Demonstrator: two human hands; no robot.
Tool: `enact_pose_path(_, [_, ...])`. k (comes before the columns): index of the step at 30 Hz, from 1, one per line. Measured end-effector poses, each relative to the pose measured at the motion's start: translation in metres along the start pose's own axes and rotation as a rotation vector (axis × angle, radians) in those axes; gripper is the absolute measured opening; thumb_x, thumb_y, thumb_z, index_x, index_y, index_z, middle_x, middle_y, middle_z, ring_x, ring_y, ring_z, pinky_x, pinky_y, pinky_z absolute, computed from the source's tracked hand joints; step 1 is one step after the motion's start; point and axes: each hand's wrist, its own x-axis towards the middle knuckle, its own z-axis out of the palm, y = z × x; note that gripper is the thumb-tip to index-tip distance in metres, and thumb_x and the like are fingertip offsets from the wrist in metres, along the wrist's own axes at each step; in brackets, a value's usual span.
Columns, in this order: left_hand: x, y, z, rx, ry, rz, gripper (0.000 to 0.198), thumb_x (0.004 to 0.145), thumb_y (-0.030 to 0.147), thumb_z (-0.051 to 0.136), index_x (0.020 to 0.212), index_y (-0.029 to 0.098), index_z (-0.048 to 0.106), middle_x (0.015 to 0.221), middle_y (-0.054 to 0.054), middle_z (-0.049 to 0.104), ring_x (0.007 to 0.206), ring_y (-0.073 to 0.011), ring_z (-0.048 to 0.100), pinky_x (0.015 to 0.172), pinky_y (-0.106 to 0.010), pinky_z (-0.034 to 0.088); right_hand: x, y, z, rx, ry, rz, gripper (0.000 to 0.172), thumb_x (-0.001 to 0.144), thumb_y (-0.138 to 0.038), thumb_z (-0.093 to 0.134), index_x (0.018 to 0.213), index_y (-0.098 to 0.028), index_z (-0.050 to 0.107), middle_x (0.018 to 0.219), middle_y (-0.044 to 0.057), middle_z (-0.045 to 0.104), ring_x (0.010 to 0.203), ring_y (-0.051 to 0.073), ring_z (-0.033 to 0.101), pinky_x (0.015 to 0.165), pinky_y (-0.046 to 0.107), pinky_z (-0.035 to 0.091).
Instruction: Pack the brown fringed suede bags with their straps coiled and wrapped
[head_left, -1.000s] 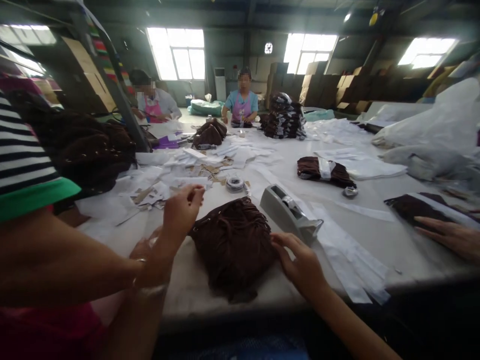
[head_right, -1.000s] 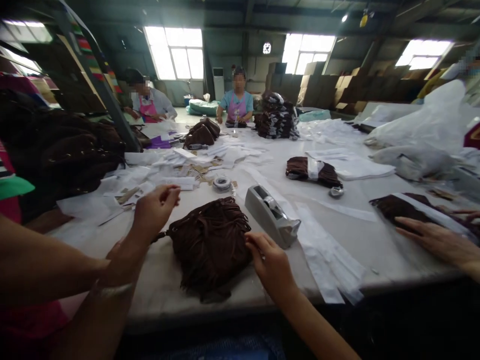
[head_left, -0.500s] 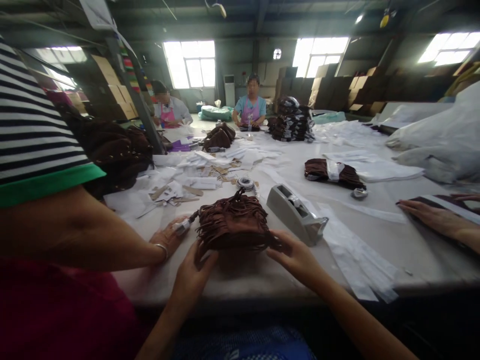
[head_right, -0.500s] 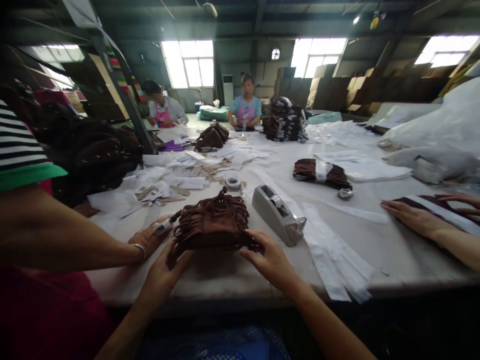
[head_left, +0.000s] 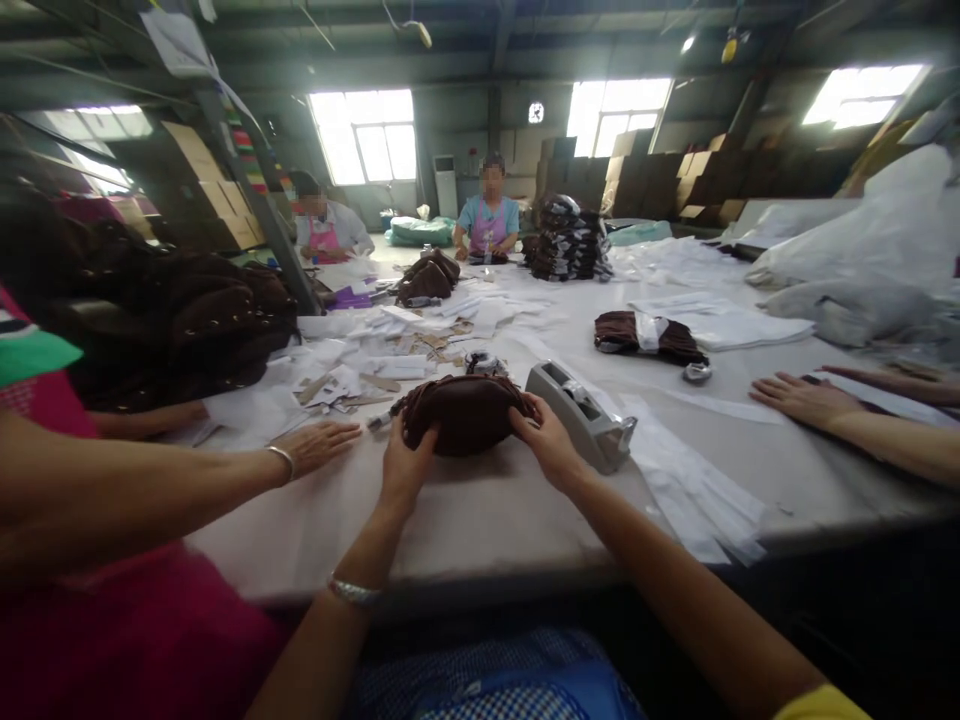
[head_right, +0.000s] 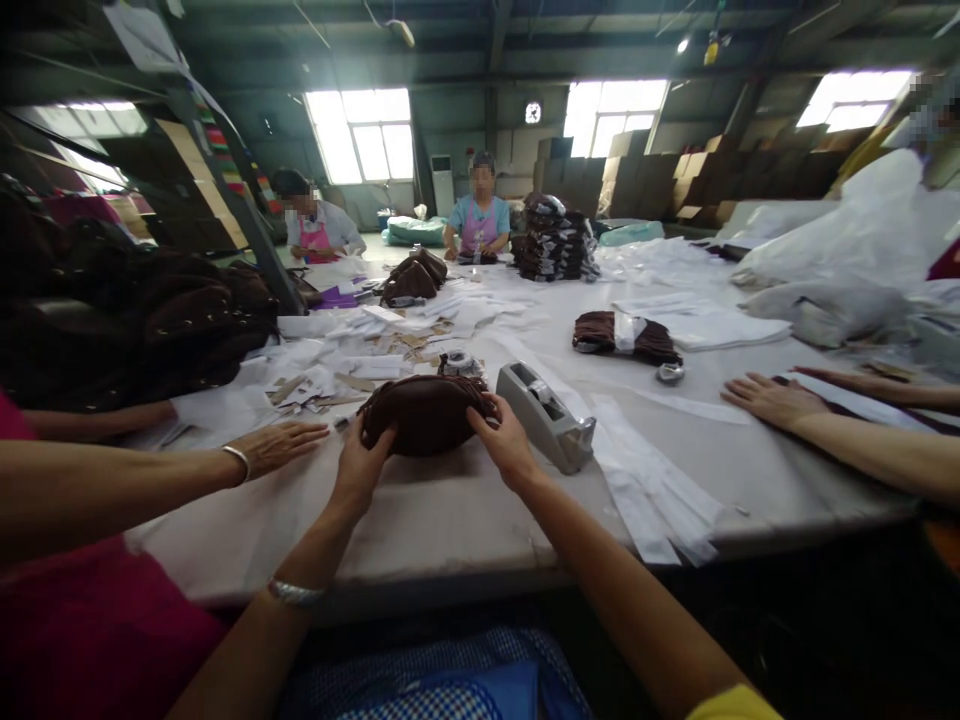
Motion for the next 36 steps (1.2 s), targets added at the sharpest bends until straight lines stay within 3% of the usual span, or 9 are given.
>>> enact_pose_path(5, [-0.007, -0.001, -0.014, 0.074, -0.051, 0.098, 0.052, 0.084, 0.045, 0.067, 0.13, 0.023, 0.056, 0.127, -0.008, 0.065, 0.119, -0.0262, 0.06, 0.104, -0.039, 0.045, -0.001, 0.012, -0.003, -0.134, -0.055, 0.018, 0.055, 0.081, -0.05, 0.067, 0.125, -0.02, 0.054, 0.097, 0.003, 0.066, 0.075, 0.016, 0.065, 0.063, 0.028, 0.056])
enact_pose_path(10, [-0.051, -0.018, -0.056, 0.265, -0.341, -0.157, 0.052, 0.086, 0.051, 0.06, 0.129, 0.02, 0.058, 0.106, -0.008, 0.071, 0.09, -0.0276, 0.07, 0.068, -0.037, 0.06, -0.036, 0.016, -0.023, -0.488, -0.206, -0.128, 0.03, 0.086, -0.034, 0.063, 0.111, -0.019, 0.066, 0.099, 0.005, 0.069, 0.081, 0.018, 0.065, 0.074, 0.031, 0.054])
enact_pose_path(14, [-0.063, 0.007, -0.072, 0.563, -0.145, 0.149, 0.062, 0.086, 0.051, 0.062, 0.14, 0.025, 0.049, 0.126, -0.01, 0.061, 0.11, -0.0286, 0.063, 0.086, -0.042, 0.058, -0.045, 0.011, -0.027, -0.583, -0.183, -0.205, 0.024, 0.088, -0.029, 0.062, 0.11, -0.021, 0.069, 0.097, 0.005, 0.067, 0.086, 0.019, 0.064, 0.073, 0.03, 0.055])
enact_pose_path(16, [-0.057, 0.03, -0.067, 0.712, -0.03, 0.414, 0.068, 0.083, 0.051, 0.067, 0.143, 0.027, 0.045, 0.135, -0.011, 0.055, 0.123, -0.0311, 0.054, 0.102, -0.048, 0.048, -0.043, 0.009, -0.027, -0.611, -0.194, -0.249, 0.021, 0.089, -0.03, 0.062, 0.107, -0.022, 0.07, 0.096, 0.005, 0.064, 0.085, 0.019, 0.064, 0.071, 0.029, 0.056])
enact_pose_path(19, [-0.037, 0.059, -0.049, 0.809, -0.125, 0.668, 0.062, 0.083, 0.051, 0.068, 0.138, 0.026, 0.052, 0.133, -0.01, 0.059, 0.124, -0.0309, 0.052, 0.109, -0.047, 0.04, -0.038, 0.004, -0.028, -0.7, -0.191, -0.358, 0.017, 0.087, -0.032, 0.066, 0.101, -0.023, 0.072, 0.109, 0.007, 0.061, 0.088, 0.02, 0.064, 0.08, 0.034, 0.057])
enact_pose_path(25, [-0.002, 0.076, -0.026, 0.847, -0.375, 0.612, 0.032, 0.086, 0.044, 0.066, 0.112, 0.027, 0.069, 0.109, -0.002, 0.072, 0.103, -0.0246, 0.063, 0.089, -0.038, 0.05, -0.035, -0.027, -0.028, -0.827, -0.034, -0.652, 0.051, 0.087, -0.038, 0.069, 0.134, -0.026, 0.055, 0.13, 0.009, 0.056, 0.12, 0.028, 0.054, 0.105, 0.046, 0.046])
enact_pose_path(28, [0.006, 0.081, -0.026, 0.822, -0.421, 0.648, 0.027, 0.083, 0.039, 0.071, 0.107, 0.025, 0.07, 0.104, -0.002, 0.072, 0.101, -0.0237, 0.063, 0.09, -0.037, 0.049, -0.026, -0.042, -0.021, -0.875, -0.126, -0.775, 0.055, 0.086, -0.041, 0.069, 0.137, -0.027, 0.053, 0.126, 0.008, 0.061, 0.117, 0.028, 0.055, 0.104, 0.046, 0.046])
enact_pose_path(32, [0.01, 0.075, -0.026, 0.74, -0.442, 0.728, 0.023, 0.083, 0.032, 0.072, 0.104, 0.023, 0.068, 0.101, -0.003, 0.071, 0.099, -0.0221, 0.06, 0.088, -0.034, 0.049, -0.01, -0.041, -0.011, -0.849, -0.282, -0.788, 0.043, 0.088, -0.036, 0.068, 0.129, -0.026, 0.059, 0.115, 0.007, 0.065, 0.105, 0.024, 0.058, 0.094, 0.04, 0.052])
enact_pose_path(36, [-0.008, 0.035, -0.025, 0.733, -0.471, 0.817, 0.008, 0.089, 0.018, 0.062, 0.095, 0.02, 0.067, 0.094, -0.003, 0.069, 0.09, -0.0202, 0.059, 0.081, -0.032, 0.049, -0.01, -0.003, -0.008, -0.866, -0.385, -0.811, 0.02, 0.094, -0.018, 0.055, 0.112, -0.022, 0.065, 0.101, 0.007, 0.064, 0.095, 0.02, 0.058, 0.084, 0.034, 0.052])
